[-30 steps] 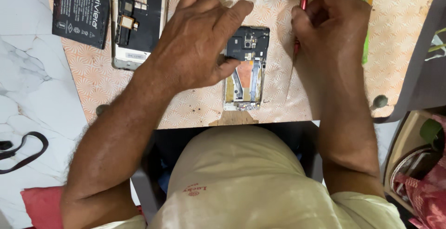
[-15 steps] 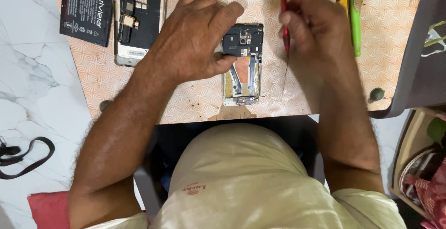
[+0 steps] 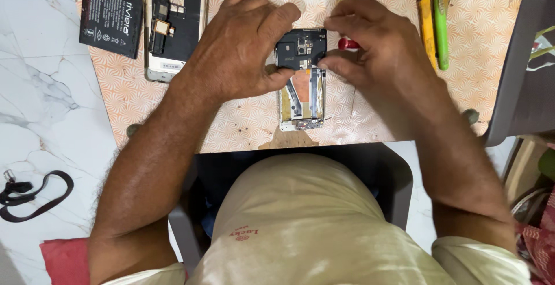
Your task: The person uses a red screwdriver and a yellow plastic pry tool to work on the internal components of a disassembled mobile phone. They repeatedly pry and adjust small parts on the motherboard area while the phone remains open on the table.
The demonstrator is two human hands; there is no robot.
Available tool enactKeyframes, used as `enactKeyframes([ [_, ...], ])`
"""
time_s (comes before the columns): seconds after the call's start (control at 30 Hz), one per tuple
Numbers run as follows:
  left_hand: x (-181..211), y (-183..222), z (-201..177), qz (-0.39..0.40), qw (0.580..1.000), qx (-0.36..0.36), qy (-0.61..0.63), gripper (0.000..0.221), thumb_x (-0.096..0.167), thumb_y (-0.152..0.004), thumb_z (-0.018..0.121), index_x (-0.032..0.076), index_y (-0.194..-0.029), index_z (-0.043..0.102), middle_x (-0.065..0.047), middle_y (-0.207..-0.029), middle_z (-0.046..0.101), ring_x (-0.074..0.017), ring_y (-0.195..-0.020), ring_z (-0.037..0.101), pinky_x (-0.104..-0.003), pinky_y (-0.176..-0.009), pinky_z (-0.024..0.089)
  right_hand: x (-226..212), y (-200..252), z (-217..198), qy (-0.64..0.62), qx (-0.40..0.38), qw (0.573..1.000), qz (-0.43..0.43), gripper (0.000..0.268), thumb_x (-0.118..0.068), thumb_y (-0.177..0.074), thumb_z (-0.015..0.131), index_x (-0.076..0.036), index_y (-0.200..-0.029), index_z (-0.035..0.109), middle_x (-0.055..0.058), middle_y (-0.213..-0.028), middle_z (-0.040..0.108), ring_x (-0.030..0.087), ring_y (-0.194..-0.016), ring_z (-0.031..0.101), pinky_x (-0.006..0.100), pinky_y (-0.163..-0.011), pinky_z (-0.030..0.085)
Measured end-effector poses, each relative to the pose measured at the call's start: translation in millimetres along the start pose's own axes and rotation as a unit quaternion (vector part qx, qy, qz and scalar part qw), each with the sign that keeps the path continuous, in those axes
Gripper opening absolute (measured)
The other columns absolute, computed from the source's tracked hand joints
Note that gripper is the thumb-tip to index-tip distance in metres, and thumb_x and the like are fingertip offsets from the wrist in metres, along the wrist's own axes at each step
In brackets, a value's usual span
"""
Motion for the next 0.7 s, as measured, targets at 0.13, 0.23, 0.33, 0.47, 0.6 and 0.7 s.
enactKeyframes([
  [0.13, -1, -1, 1, -0.007, 1.0, -0.01, 0.0, 0.091, 0.028, -0.065, 0.102, 0.001, -0.138, 0.054, -0.014, -0.108, 0.071, -0.0307, -0.104, 0.066, -0.046, -0.1, 0.044, -7, -6, 10, 0.045, -0.029, 0.995, -0.084, 0.053, -0.014, -0.08, 0.092, 0.003, -0.125, 0.07, 0.018, -0.134, 0.065, 0.025, -0.099, 0.074, 0.032, -0.082, 0.064],
  [0.23, -1, 1, 1, -0.008, 1.0, -0.011, -0.002, 0.092, 0.029, -0.065, 0.102, 0.001, -0.138, 0.054, -0.014, -0.108, 0.07, -0.0316, -0.105, 0.065, -0.046, -0.101, 0.044, -20, -4, 15, 0.083, -0.007, 0.987, -0.135, 0.051, -0.016, -0.079, 0.094, 0.003, -0.121, 0.073, 0.018, -0.127, 0.067, 0.027, -0.1, 0.074, 0.032, -0.083, 0.064],
  [0.33, -2, 1, 3, -0.008, 1.0, -0.014, 0.003, 0.094, 0.03, -0.064, 0.102, 0.001, -0.139, 0.053, -0.014, -0.106, 0.07, -0.0315, -0.103, 0.065, -0.047, -0.101, 0.043, -24, -3, 16, 0.054, 0.017, 0.991, -0.122, 0.04, -0.01, -0.084, 0.092, 0.003, -0.118, 0.075, 0.016, -0.12, 0.068, 0.024, -0.096, 0.074, 0.029, -0.079, 0.064],
  [0.47, -1, 3, 1, 0.004, 1.0, -0.003, 0.004, 0.097, 0.03, -0.065, 0.102, 0.0, -0.142, 0.05, -0.014, -0.107, 0.07, -0.0311, -0.105, 0.065, -0.047, -0.102, 0.042, -35, 4, 20, 0.067, 0.031, 0.989, -0.126, 0.029, -0.009, -0.087, 0.091, 0.001, -0.111, 0.077, 0.012, -0.105, 0.068, 0.022, -0.086, 0.073, 0.032, -0.073, 0.062],
  [0.6, -3, 2, 5, -0.008, 1.0, -0.006, 0.004, 0.096, 0.028, -0.065, 0.101, 0.001, -0.141, 0.049, -0.014, -0.104, 0.07, -0.0301, -0.102, 0.066, -0.047, -0.1, 0.043, -42, 7, 24, 0.107, 0.032, 0.984, -0.137, 0.024, -0.007, -0.088, 0.09, 0.001, -0.107, 0.077, 0.012, -0.1, 0.069, 0.024, -0.083, 0.072, 0.035, -0.07, 0.061],
  [0.7, -3, 3, 3, -0.004, 1.0, 0.001, 0.011, 0.098, 0.026, -0.066, 0.102, 0.002, -0.142, 0.046, -0.015, -0.105, 0.07, -0.032, -0.104, 0.066, -0.048, -0.101, 0.043, -47, 9, 27, 0.116, 0.032, 0.982, -0.147, 0.03, -0.001, -0.083, 0.086, 0.002, -0.111, 0.074, 0.014, -0.107, 0.071, 0.025, -0.087, 0.073, 0.035, -0.072, 0.062],
])
Point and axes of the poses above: each hand's wrist, its own y-axis away from the middle knuckle, its own z-axis out of the palm, x = y × z, the point moved 10 cm from there along -y, towards the middle knuckle
